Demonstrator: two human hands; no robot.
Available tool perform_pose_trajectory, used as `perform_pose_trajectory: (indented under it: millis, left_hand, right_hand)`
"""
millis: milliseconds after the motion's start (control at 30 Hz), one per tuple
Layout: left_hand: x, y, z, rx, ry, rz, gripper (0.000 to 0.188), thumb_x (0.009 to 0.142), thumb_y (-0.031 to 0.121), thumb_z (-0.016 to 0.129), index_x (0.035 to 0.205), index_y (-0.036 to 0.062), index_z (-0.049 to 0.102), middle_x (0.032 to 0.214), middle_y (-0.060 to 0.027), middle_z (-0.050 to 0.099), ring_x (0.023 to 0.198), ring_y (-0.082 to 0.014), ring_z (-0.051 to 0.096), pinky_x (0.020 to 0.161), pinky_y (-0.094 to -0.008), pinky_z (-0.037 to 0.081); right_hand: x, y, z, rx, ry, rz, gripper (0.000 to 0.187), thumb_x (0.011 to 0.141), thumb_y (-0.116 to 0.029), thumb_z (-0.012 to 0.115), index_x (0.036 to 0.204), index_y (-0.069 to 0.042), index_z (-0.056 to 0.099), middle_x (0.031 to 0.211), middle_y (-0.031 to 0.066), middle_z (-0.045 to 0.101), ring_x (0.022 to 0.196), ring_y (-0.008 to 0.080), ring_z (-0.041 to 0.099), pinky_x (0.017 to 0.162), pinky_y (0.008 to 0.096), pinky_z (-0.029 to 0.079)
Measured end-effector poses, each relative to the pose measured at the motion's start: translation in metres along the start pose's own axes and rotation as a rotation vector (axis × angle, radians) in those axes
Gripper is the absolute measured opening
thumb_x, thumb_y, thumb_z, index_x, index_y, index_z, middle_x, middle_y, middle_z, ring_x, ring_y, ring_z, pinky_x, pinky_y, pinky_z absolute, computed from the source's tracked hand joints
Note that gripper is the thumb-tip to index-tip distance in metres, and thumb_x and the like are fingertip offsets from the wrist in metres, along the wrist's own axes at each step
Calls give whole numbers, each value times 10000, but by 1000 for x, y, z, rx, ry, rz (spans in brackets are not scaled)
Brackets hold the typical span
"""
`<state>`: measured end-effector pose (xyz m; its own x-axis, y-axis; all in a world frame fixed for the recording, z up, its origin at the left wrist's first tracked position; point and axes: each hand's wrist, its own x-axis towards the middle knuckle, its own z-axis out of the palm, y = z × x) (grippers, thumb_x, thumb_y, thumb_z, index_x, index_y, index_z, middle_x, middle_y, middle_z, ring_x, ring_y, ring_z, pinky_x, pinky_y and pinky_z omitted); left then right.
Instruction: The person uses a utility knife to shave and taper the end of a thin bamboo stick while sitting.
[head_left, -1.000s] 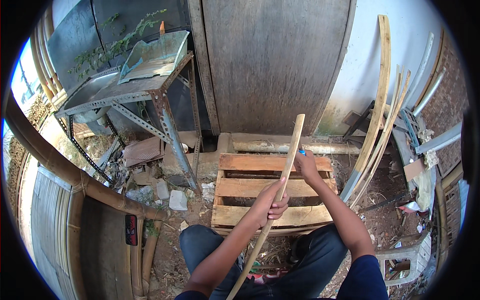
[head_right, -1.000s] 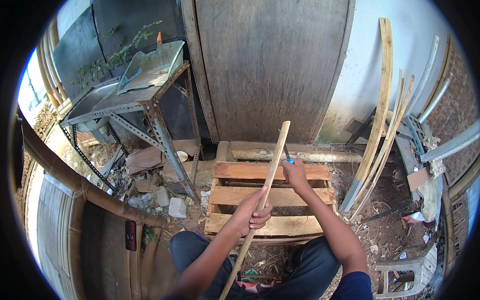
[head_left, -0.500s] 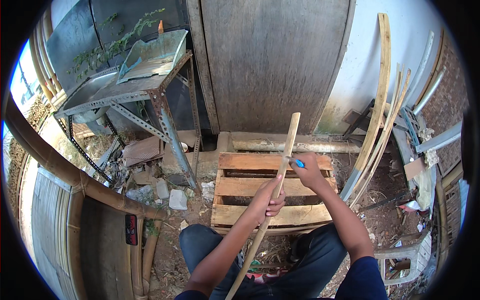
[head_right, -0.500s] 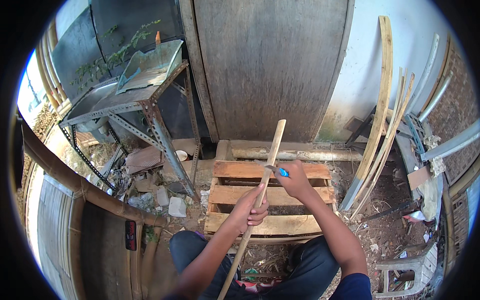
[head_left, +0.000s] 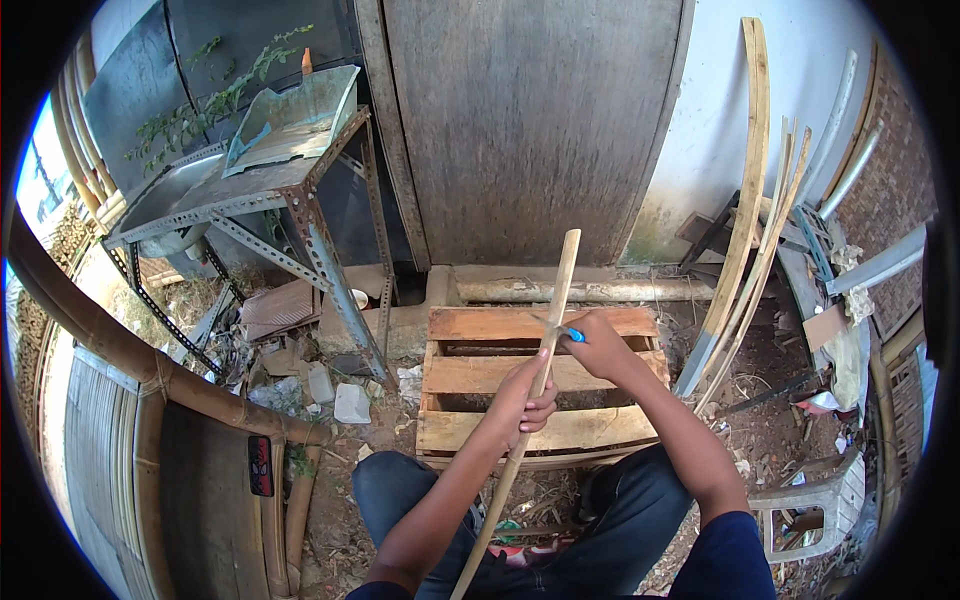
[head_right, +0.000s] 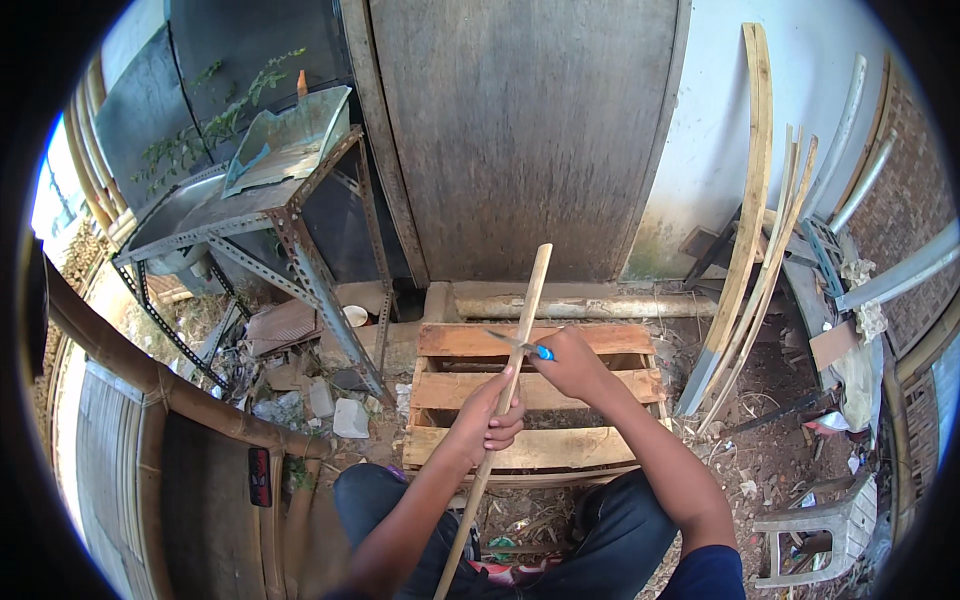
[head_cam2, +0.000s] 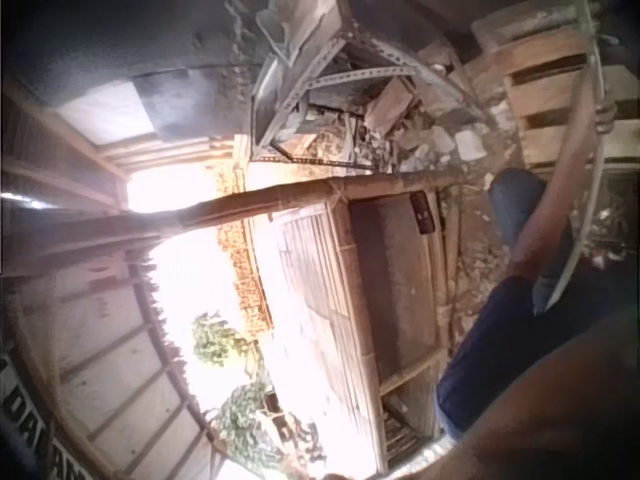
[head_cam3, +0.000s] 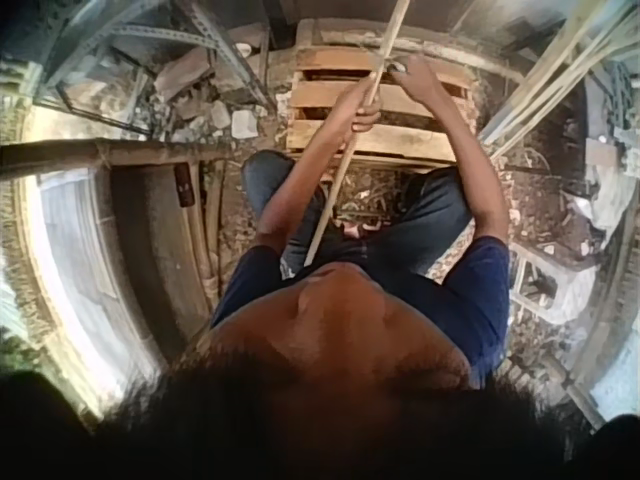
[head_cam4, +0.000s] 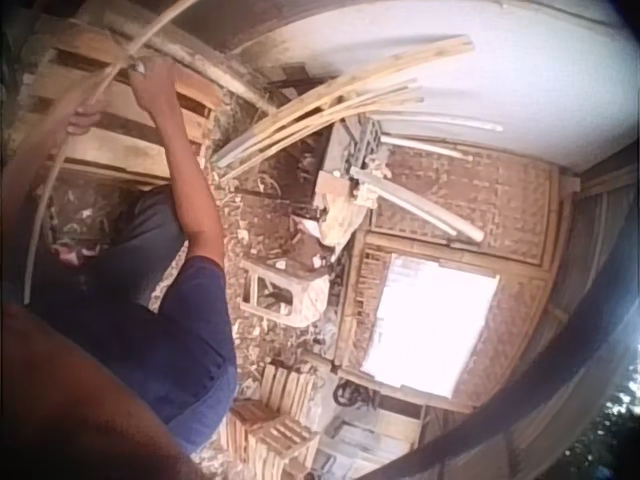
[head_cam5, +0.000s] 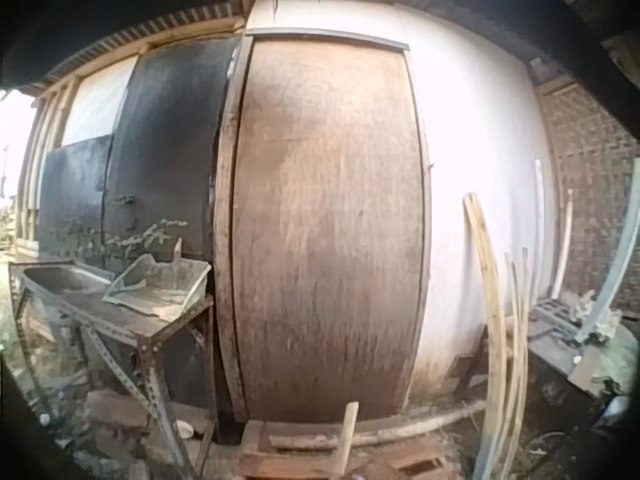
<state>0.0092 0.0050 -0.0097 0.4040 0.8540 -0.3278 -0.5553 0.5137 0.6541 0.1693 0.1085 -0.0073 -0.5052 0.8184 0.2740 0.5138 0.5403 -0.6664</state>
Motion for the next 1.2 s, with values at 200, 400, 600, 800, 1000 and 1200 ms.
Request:
perform_pose_trajectory:
  millis: [200, 400, 600, 800, 1000, 1200]
  left_hand:
    - [0, -7, 6, -2, -30, 0, 417, 972, 469, 360, 781, 101, 394, 480, 54, 230, 329, -31, 168, 272, -188, 142]
    - [3, -13, 10, 17, -51, -11, 411, 971, 459, 373, 779, 96, 399, 478, 51, 233, 326, -32, 174, 270, -189, 147]
    - [4, -5, -2, 1, 23, 4, 422, 961, 475, 381, 777, 96, 399, 474, 53, 233, 321, -37, 175, 269, -198, 139]
    - [1, -16, 11, 19, -52, -30, 426, 957, 484, 389, 792, 92, 386, 477, 56, 232, 316, -32, 188, 265, -197, 152]
    - [1, -11, 7, 10, -58, -26, 418, 968, 461, 371, 780, 89, 397, 476, 53, 231, 317, -34, 192, 263, -194, 159]
    - [3, -9, 5, 30, -20, 10, 403, 967, 449, 379, 778, 94, 401, 477, 53, 228, 316, -36, 193, 267, -198, 153]
  right_hand:
    - [9, 20, -9, 29, 154, 35, 312, 766, -166, 567, 603, 86, 483, 515, 239, 411, 445, 323, 364, 497, 426, 340]
    - [8, 32, -20, 64, 245, 157, 310, 777, -146, 559, 614, 97, 458, 489, 207, 370, 460, 206, 295, 481, 397, 306]
    - [-1, 6, 9, 1, -71, -190, 286, 758, -151, 539, 599, 82, 489, 549, 255, 461, 511, 409, 378, 499, 420, 352]
    - [20, 47, -33, 72, 347, 102, 309, 765, -151, 545, 581, 66, 422, 478, 175, 350, 436, 217, 317, 470, 399, 288]
    - [3, 17, -14, 77, 137, 58, 291, 757, -143, 561, 611, 80, 442, 503, 186, 357, 476, 201, 299, 478, 388, 309]
    - [6, 3, -7, 54, 98, -85, 284, 756, -134, 569, 629, 90, 448, 524, 229, 362, 480, 251, 286, 485, 402, 318]
